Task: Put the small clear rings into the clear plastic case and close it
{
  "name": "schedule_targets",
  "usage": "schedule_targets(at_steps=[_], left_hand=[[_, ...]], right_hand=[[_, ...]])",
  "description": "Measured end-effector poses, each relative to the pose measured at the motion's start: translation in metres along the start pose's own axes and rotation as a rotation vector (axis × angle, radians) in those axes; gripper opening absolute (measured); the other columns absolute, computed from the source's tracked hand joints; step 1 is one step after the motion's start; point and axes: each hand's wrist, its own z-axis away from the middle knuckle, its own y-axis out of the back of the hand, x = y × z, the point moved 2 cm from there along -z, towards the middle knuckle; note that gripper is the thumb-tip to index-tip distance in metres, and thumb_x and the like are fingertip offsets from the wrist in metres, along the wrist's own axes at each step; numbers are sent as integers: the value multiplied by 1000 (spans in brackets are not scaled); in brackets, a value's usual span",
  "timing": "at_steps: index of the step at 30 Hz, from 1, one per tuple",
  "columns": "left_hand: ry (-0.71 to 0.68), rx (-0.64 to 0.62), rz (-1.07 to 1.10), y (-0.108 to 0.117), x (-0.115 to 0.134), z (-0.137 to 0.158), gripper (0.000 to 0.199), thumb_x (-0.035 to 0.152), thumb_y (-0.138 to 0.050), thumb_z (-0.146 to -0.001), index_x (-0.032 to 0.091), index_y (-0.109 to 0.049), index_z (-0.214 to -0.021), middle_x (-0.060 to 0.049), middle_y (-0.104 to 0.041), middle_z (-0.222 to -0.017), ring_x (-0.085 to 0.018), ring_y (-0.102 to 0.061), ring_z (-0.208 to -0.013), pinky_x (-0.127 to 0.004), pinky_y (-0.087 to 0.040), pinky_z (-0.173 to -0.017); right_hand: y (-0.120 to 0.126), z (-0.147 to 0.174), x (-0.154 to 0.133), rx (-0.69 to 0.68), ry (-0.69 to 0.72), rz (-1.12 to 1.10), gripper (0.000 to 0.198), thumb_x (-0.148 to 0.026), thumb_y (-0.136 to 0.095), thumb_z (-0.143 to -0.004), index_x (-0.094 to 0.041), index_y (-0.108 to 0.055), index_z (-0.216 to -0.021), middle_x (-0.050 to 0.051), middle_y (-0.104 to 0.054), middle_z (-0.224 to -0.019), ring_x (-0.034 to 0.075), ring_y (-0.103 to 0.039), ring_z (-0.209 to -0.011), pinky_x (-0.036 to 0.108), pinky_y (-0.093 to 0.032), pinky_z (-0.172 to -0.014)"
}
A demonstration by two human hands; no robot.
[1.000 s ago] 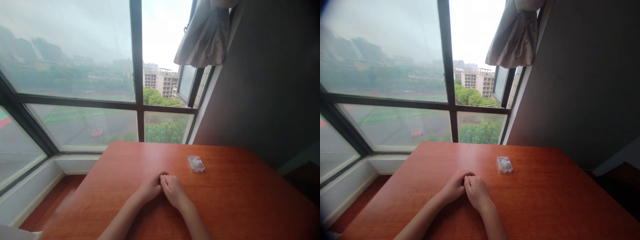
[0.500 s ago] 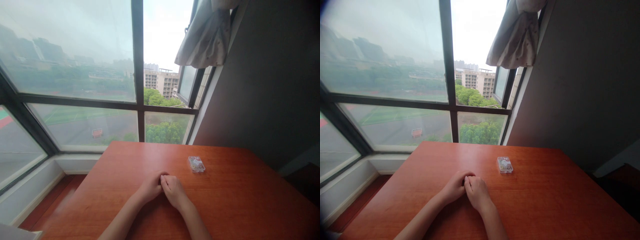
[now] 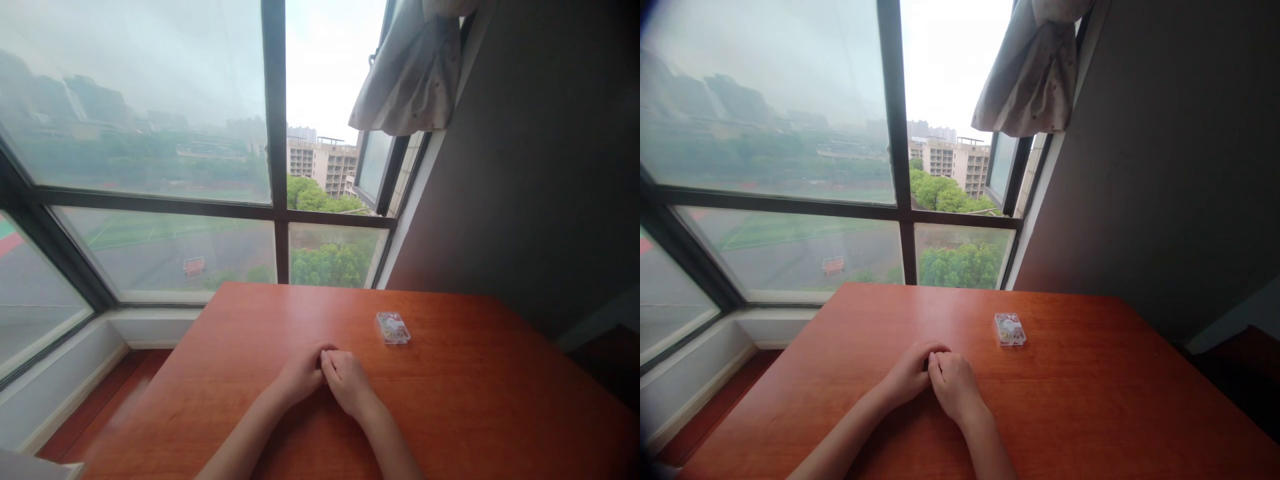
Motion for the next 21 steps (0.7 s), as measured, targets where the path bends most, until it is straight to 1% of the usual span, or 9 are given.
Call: schedule_targets(at_steps=[9, 15, 21], left_hand=[[15, -1, -17, 0, -1, 1, 39, 5, -49, -64, 16, -68, -96, -5, -71, -95, -18, -62, -87, -28, -47, -82], [7, -9, -31, 0, -1, 0, 38, 4, -49, -64, 16, -68, -95, -5, -70, -94, -18, -62, -86, -28, -47, -82], [-5, -17, -19, 1, 0, 0, 39, 4, -48, -64, 16, -68, -96, -5, -71, -94, -18, -62, -85, -27, -47, -80]], right_hand=[[0, 0, 0, 14, -22, -16, 46, -31, -29, -98, -17, -66, -74, 6, -68, -73, 15, -58, -65, 25, -28, -58], [3, 0, -4, 9, -4, -5, 46, -30, -29, -98, -18, -64, -70, 5, -65, -69, 13, -53, -60, 26, -24, -56], [4, 0, -4, 6, -12, -11, 46, -31, -30, -98, -17, -63, -68, 4, -64, -67, 13, -51, -59, 27, -23, -56]])
